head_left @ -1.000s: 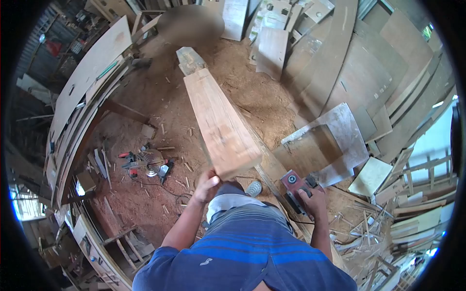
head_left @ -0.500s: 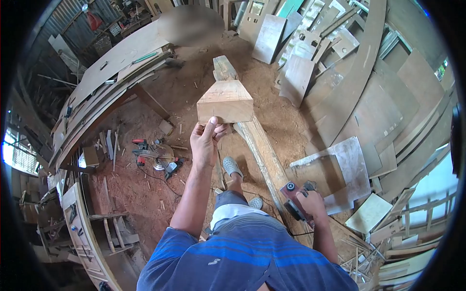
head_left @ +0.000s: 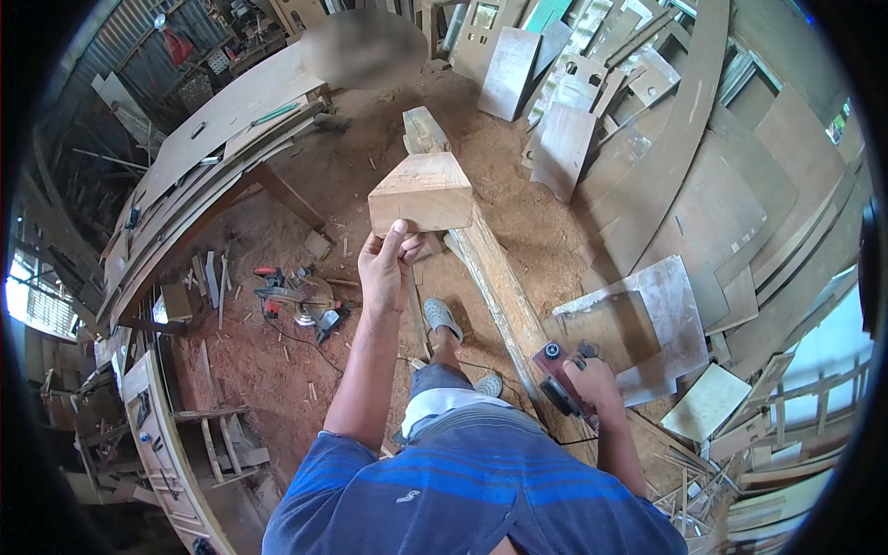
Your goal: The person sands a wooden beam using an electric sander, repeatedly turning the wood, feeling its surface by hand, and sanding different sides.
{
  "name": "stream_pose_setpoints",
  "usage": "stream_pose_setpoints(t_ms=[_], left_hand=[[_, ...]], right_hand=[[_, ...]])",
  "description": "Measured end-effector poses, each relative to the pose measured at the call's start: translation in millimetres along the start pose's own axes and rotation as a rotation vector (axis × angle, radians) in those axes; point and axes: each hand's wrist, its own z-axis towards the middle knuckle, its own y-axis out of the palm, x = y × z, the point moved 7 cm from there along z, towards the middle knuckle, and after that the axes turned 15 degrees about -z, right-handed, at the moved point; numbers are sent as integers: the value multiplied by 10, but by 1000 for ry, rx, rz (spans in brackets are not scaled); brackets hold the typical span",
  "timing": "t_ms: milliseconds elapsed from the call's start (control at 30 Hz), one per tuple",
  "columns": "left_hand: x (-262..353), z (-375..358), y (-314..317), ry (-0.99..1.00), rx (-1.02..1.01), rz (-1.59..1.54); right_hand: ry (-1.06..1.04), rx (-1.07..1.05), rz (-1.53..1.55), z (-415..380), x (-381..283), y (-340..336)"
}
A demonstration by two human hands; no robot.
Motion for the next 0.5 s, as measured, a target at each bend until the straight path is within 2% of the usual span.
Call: stream_pose_setpoints(t_ms=[100,200,300,367,433,467,500], left_hand=[[13,-13,5,-16,8,4],[0,49,-117,-20,-58,148],[-57,-5,-142,-296,-136,-244],[-138,145,-322,-447,-51,-343],[-451,264,-718,-711,78,-198],[-535,230,-865,-611,74,240],[-822,202,-1143,-589,4,258]], right_hand=[[-17,2,26,-24,-36,-48],[-14,4,19,7,-4,-18],[-2,11,-9,52,40,13],[2,5,-3,43,40,23],[-3,-10,17,19,16,-5],[-5,8,28,-6,-5,-37],[-5,25,36,-32,-21,-79]])
